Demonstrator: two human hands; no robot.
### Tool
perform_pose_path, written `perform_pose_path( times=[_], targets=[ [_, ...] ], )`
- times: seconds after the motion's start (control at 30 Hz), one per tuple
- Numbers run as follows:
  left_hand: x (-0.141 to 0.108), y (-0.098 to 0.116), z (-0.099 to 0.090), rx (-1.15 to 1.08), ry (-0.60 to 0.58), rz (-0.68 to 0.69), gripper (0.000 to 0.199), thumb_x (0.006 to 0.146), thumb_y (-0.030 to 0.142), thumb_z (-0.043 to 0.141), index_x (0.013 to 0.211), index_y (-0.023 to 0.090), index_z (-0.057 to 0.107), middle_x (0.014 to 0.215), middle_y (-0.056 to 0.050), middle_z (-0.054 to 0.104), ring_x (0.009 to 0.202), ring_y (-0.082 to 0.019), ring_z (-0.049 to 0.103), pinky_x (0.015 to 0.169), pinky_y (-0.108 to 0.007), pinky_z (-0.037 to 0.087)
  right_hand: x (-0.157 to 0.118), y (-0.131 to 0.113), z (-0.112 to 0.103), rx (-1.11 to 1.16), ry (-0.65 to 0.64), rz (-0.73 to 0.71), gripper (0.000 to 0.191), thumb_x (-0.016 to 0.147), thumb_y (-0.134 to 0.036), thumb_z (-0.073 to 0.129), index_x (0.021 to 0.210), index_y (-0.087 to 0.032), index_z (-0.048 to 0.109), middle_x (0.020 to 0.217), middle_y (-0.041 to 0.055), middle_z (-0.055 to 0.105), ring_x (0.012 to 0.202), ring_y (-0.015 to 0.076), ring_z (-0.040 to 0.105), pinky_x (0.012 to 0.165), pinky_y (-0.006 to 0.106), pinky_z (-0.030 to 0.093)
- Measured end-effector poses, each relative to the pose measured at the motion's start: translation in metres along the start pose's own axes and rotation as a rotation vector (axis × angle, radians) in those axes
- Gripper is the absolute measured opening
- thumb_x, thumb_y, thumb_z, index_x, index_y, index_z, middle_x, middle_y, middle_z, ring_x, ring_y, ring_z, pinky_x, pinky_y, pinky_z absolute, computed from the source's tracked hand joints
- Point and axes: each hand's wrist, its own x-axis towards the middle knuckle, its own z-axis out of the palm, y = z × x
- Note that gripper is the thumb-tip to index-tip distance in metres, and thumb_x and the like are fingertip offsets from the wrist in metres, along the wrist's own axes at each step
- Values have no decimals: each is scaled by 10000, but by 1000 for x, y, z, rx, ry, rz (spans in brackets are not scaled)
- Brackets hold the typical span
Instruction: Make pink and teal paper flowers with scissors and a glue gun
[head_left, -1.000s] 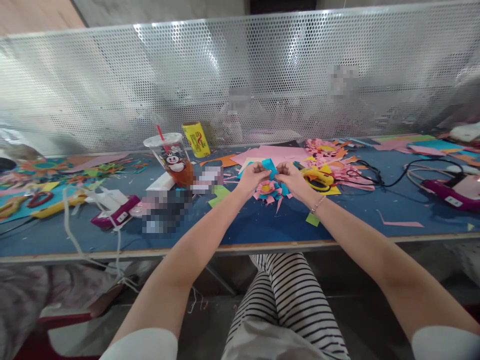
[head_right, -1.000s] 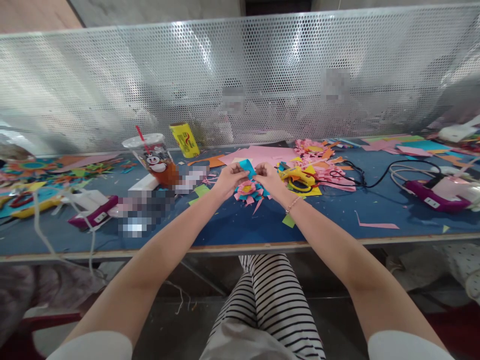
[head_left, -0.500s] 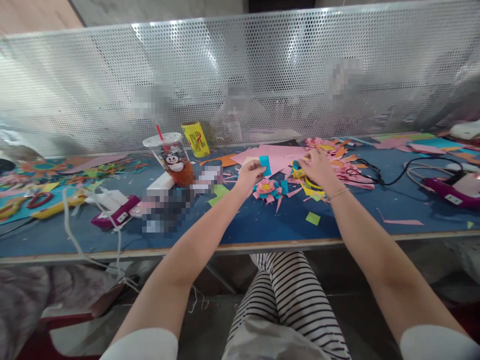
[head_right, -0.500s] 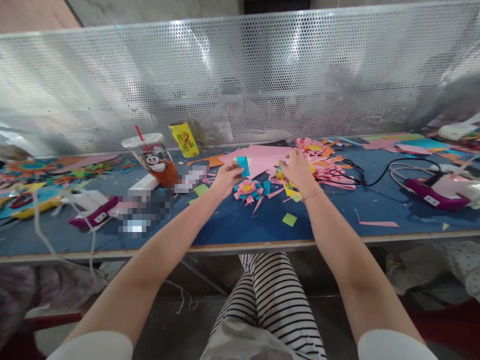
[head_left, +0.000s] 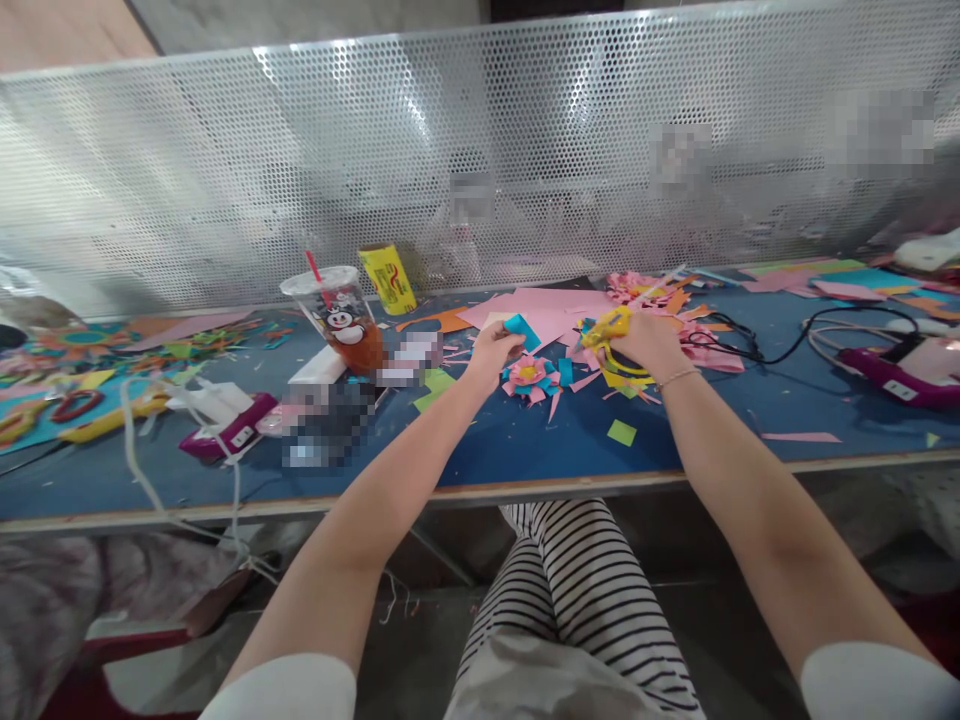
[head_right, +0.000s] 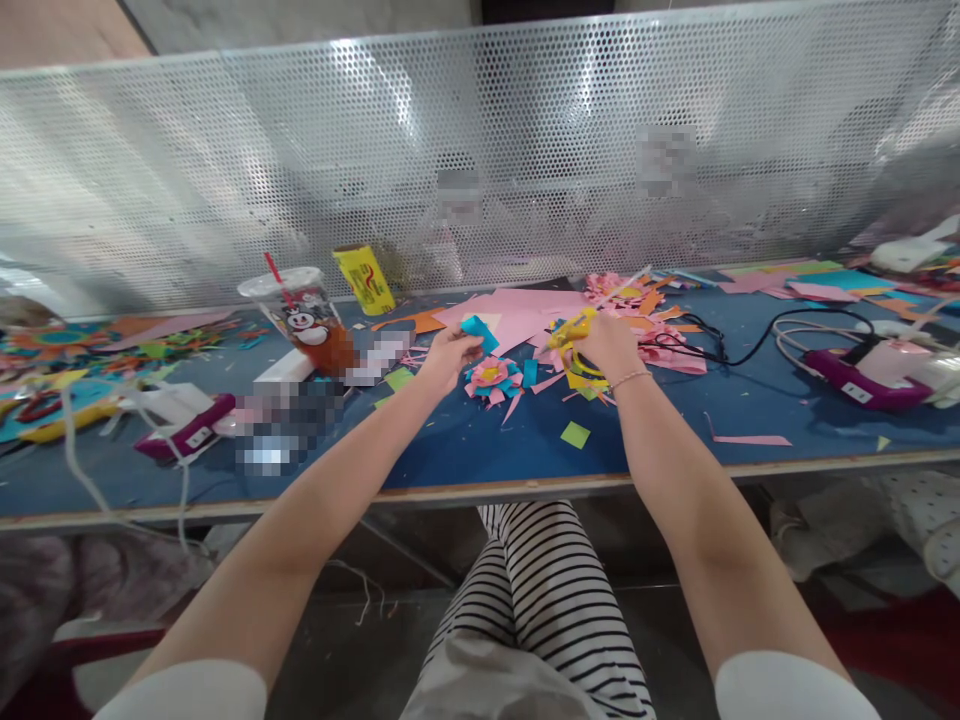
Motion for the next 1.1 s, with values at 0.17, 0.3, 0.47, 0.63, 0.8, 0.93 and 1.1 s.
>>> perform_pose_path(
  times=[0.17,0.3,0.47,0.63,0.8,0.93,1.1],
  targets=[
    [0,1,-1,19,29,1,158,564,144,680,671,155,564,568,29,561,529,-73,514,585,-221,428,-1,-24,-10,49,243,-11,538,717,-389,642,1124,-80,473,987,201,604,933,325,587,772,440,464],
    [0,2,-2,-2,48,-25,194,547,154,699,656,155,538,559,33,563,534,-80,530,590,-227,440,-5,-37,-4,121,312,-162,479,724,-296,613,1121,-96,436,980,179,590,943,322,585,788,455,476],
    [5,-1,-4,65,80,-4,197,548,172,710,594,152,519,525,30,538,496,-69,495,509,-206,367,-10,-44,3,181,290,-206,492,718,-254,601,1141,-104,400,953,163,585,907,322,602,768,463,492],
    [8,-3,-6,107,82,24,188,554,178,703,580,155,519,518,30,527,479,-66,468,459,-209,298,-12,-46,4,182,242,-245,497,734,-242,575,1170,-105,380,938,158,587,919,330,608,781,466,490],
    [7,-2,-6,128,82,25,197,552,195,702,579,157,510,515,29,523,492,-71,471,451,-214,284,-12,-45,5,145,231,-270,501,728,-236,570,1173,-99,386,944,162,594,887,331,615,759,463,495],
    [7,-3,-6,123,77,26,205,544,203,708,582,157,512,528,27,529,496,-69,467,451,-213,280,-10,-43,5,151,214,-258,497,728,-221,556,1177,-99,380,913,157,600,862,324,613,736,458,497],
    [8,-4,-7,108,72,17,209,536,196,716,583,155,516,533,27,530,495,-61,458,460,-206,290,-8,-42,4,151,227,-237,461,732,-198,534,1160,-106,388,908,148,586,887,315,602,771,459,483]
  ],
)
